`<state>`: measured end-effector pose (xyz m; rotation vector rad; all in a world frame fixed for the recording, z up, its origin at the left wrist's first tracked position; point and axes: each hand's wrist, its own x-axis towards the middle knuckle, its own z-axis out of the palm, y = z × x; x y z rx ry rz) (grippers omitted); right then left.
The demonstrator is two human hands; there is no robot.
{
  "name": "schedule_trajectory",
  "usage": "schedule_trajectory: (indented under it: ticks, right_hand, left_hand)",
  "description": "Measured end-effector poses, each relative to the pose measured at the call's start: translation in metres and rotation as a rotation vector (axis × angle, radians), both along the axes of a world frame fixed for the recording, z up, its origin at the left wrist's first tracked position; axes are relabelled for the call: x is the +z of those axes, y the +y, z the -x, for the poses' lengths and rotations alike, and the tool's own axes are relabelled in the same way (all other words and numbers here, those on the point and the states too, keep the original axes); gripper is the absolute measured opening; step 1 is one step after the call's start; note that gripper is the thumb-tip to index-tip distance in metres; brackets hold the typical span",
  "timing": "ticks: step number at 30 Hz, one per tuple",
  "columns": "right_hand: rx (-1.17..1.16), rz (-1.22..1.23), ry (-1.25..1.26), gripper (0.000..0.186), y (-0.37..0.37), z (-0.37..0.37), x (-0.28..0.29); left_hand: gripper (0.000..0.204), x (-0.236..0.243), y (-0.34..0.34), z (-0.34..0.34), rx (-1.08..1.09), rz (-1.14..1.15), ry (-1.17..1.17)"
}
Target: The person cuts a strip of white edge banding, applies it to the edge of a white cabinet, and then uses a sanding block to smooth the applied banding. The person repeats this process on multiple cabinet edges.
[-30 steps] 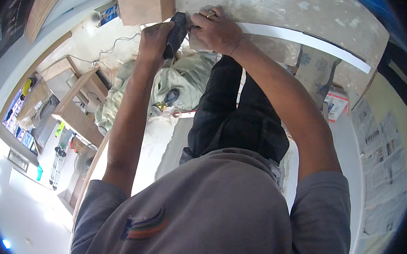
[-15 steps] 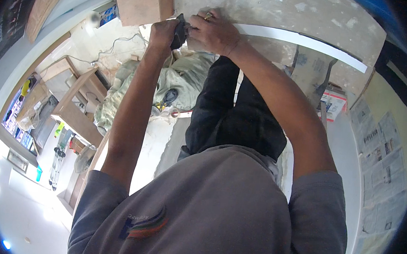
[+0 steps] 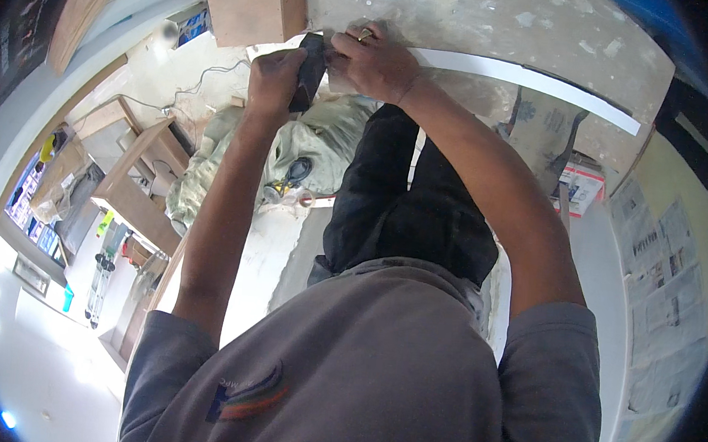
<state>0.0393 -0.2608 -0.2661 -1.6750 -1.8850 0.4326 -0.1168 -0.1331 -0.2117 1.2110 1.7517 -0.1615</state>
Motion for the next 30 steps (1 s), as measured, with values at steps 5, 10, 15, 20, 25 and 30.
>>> schedule_trajectory:
  ticks: [5, 10, 15, 20, 25, 30]
  right_hand:
    - [0.008, -0.015, -0.03, 0.018, 0.0, -0.002, -0.002]
    - [0.01, -0.022, -0.019, 0.018, 0.0, -0.002, -0.003]
    - [0.027, -0.014, -0.034, 0.018, -0.001, -0.001, -0.004]
    - [-0.002, -0.067, 0.018, 0.015, 0.001, -0.001, -0.002]
    - [0.027, -0.023, -0.04, 0.019, 0.0, -0.002, -0.001]
    - [0.035, 0.018, -0.025, 0.021, -0.001, -0.002, -0.001]
  left_hand:
    - [0.029, -0.003, 0.002, -0.003, -0.399, -0.28, -0.172]
    - [0.031, -0.002, -0.002, 0.005, -0.15, -0.134, -0.106]
    - [0.032, 0.001, -0.003, 0.002, -0.125, -0.097, -0.235]
    - [0.033, 0.006, 0.001, -0.004, -0.251, -0.11, -0.017]
    - [0.031, 0.008, 0.007, -0.009, -0.254, -0.112, -0.159]
    - [0.029, 0.016, 0.009, -0.011, -0.174, -0.033, -0.107]
